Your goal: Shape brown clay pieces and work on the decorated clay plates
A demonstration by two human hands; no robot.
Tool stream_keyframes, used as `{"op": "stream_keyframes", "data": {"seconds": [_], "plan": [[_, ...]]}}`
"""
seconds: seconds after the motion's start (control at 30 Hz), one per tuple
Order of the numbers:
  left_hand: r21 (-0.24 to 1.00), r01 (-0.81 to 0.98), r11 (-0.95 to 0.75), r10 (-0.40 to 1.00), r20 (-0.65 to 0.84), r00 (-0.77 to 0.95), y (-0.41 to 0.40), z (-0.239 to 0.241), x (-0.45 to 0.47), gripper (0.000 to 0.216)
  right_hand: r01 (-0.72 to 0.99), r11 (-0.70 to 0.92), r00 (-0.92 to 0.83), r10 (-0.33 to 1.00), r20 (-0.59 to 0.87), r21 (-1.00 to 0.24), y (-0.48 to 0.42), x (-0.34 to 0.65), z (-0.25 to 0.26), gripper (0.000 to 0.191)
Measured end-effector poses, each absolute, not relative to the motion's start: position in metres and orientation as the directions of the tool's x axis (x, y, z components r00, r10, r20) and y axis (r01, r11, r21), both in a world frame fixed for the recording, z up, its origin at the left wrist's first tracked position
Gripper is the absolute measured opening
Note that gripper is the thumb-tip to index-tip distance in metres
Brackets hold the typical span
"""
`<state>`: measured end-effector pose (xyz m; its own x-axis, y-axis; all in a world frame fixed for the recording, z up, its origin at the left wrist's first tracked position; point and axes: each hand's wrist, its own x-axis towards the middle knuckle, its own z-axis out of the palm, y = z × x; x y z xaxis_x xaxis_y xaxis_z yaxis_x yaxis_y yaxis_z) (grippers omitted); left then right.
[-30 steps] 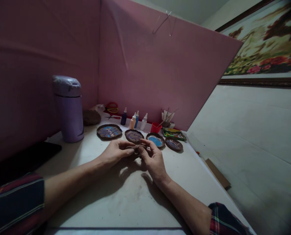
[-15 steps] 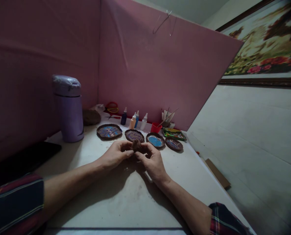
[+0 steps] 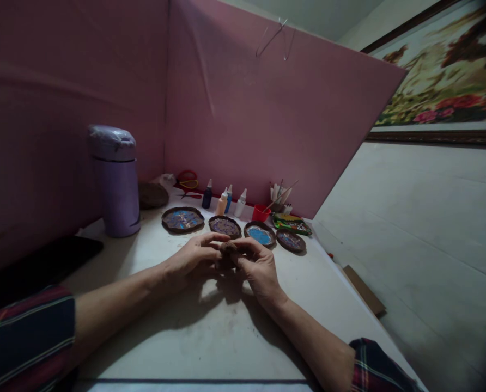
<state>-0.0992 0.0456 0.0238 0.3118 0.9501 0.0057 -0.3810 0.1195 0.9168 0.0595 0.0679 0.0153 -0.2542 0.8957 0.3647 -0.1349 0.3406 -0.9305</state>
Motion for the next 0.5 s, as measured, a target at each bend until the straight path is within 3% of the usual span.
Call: {"op": "stream_keyframes", "data": {"seconds": [0.13, 0.3, 0.5], "plan": [[0.865, -0.459, 0.201, 0.927, -0.017, 0.374, 0.0428, 0.0279, -0.0993, 0.032, -0.107, 0.387, -0.228, 0.887, 0.402, -0.916, 0.0678, 0.0594, 0.0154, 0.013], [0.879, -0.398, 0.262, 0.93, -0.119, 0.349, 0.0458, 0.026, -0.098, 0.034, -0.033, 0.429, -0.244, 0.872, 0.424, -0.903, 0.0695, 0.0604, 0.0126, 0.013], [0.881, -0.418, 0.223, 0.937, -0.076, 0.341, 0.0451, 0.0269, -0.0987, 0.02, -0.054, 0.379, -0.363, 0.854, 0.372, -0.924, 0.0733, 0.0657, 0.0124, 0.024]]}}
